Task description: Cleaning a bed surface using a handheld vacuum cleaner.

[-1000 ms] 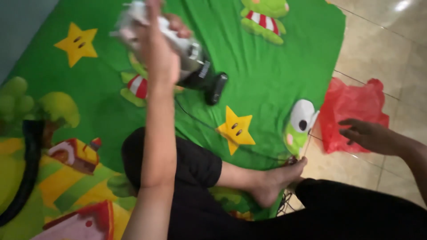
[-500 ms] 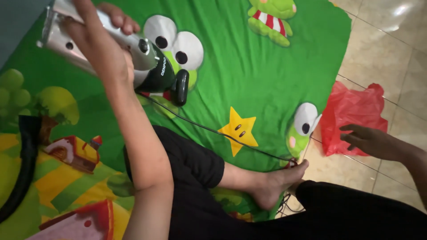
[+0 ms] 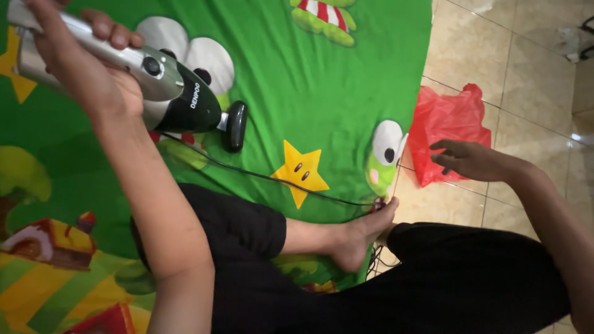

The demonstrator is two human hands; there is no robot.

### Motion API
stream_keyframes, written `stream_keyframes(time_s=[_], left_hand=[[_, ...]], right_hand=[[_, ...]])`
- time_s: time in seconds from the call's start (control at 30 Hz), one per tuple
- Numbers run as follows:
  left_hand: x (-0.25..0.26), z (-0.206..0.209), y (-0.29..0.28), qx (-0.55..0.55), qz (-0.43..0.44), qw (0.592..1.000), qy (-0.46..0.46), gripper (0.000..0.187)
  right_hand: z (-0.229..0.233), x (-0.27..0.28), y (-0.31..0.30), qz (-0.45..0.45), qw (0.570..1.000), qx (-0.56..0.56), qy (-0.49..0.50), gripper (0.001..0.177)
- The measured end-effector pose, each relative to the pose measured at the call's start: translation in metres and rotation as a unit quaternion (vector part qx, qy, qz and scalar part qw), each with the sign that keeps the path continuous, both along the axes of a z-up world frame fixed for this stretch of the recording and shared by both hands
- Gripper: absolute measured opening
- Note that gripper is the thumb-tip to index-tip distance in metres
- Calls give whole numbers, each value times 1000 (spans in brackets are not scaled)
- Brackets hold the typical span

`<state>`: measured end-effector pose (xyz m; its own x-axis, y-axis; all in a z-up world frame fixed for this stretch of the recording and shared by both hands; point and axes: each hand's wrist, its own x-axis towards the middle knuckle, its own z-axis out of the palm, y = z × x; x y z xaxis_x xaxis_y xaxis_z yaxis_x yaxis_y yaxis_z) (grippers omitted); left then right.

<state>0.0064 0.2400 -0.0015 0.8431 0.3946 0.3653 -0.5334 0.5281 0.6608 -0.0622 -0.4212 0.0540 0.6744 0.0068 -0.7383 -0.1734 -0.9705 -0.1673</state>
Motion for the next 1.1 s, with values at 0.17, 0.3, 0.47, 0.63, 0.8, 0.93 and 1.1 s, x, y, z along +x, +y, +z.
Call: stream_keyframes(time_s=[0.17,0.3,0.47,0.63,0.8,0.93,1.1], left_hand=[[0,-13,1,-13,-14,1000,21,56],[1,-22,0,3,-39,999,8,56],[9,-31,-2,-56,-53,996,43,42],[14,-35,-10,-68,-60,995,49,37],[12,-26,-33,-35,-43,997,53,45],[8,-16,-52,-9,-19,998,57,48],[7,-8,-65,-45,-40,997,53,51]], right_hand=[[11,-5,13,-11,1000,-4,-1,59],[13,-6,13,-20,1000,18,0,61],[19,-7,22,-21,1000,12,-6,60],[23,-6,28,-6,1000,1,-9,60],[30,-7,35,-8,1000,-23,1,61],[29,-7,33,0,1000,-16,-6,61],[31,-8,34,-3,1000,-18,-7,61]])
